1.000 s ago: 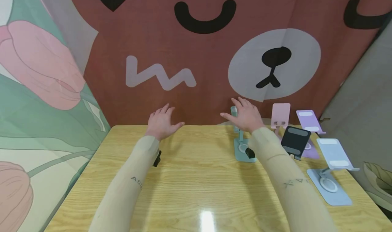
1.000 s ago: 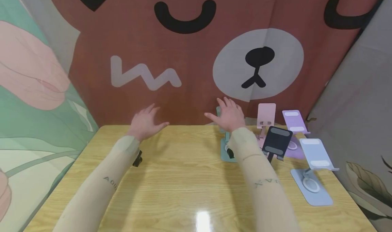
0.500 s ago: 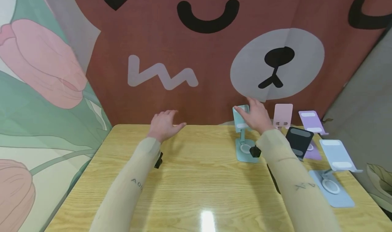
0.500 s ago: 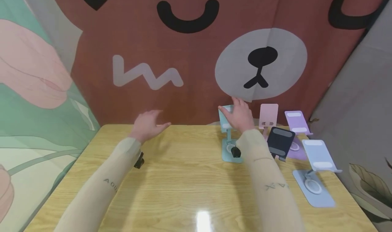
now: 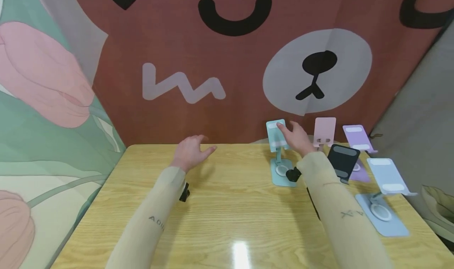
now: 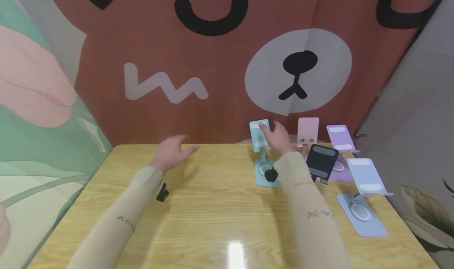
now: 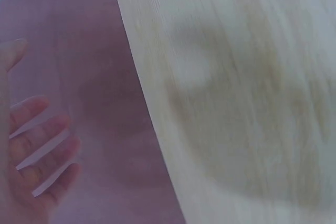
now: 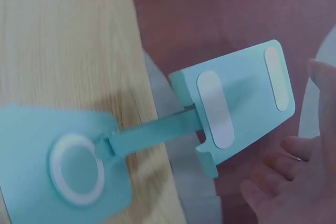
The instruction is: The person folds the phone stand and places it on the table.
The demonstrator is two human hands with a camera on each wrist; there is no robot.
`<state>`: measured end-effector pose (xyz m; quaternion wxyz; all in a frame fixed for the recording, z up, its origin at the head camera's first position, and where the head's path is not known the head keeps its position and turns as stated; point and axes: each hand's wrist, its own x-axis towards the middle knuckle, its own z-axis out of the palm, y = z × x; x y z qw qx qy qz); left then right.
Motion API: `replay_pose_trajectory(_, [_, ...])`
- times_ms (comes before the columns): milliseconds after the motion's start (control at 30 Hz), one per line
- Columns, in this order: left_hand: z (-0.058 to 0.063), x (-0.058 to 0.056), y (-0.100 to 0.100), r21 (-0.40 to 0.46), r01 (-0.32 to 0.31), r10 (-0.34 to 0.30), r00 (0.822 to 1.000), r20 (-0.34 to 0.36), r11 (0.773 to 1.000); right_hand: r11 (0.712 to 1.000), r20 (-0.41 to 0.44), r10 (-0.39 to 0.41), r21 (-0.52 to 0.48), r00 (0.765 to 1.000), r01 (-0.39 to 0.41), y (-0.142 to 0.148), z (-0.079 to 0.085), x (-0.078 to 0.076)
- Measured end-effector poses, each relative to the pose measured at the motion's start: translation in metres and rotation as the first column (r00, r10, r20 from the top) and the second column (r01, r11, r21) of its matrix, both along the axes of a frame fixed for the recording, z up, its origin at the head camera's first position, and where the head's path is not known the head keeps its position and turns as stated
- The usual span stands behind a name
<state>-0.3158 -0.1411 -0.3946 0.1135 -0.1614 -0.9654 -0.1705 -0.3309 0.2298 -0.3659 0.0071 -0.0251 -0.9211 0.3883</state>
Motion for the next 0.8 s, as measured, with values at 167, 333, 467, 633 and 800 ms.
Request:
replay_pose_trajectory(167, [-0.011, 0.005, 0.001, 0.062, -0.016, 0.015, 1.0, 0.012, 0.998, 0.992, 0.083, -0.001, -0.122, 0.997, 0.012, -0.002, -0.001, -0.004])
replay_pose_trajectory(333, [-0.023, 0.01, 0.007, 0.115, -0.035, 0.029, 0.998, 0.051, 0.993, 0.987, 0.094, -0.007, -0.156, 0.996, 0.021, -0.005, -0.007, -0.006])
replay_pose_trajectory(467, [-0.03, 0.014, 0.011, 0.165, -0.045, 0.036, 0.998, 0.056, 0.985, 0.985, 0.095, -0.037, -0.167, 0.995, 0.053, -0.008, -0.012, -0.008])
replay_pose_trajectory(633, [-0.036, 0.022, 0.016, 0.213, -0.047, 0.028, 0.996, 0.09, 0.976, 0.982, 0.107, -0.051, -0.176, 0.993, 0.069, -0.01, -0.019, -0.009])
replay_pose_trajectory(800, [-0.04, 0.028, 0.021, 0.266, -0.042, 0.012, 0.994, 0.113, 0.963, 0.969, 0.082, -0.068, -0.23, 0.994, 0.086, -0.012, -0.022, -0.01])
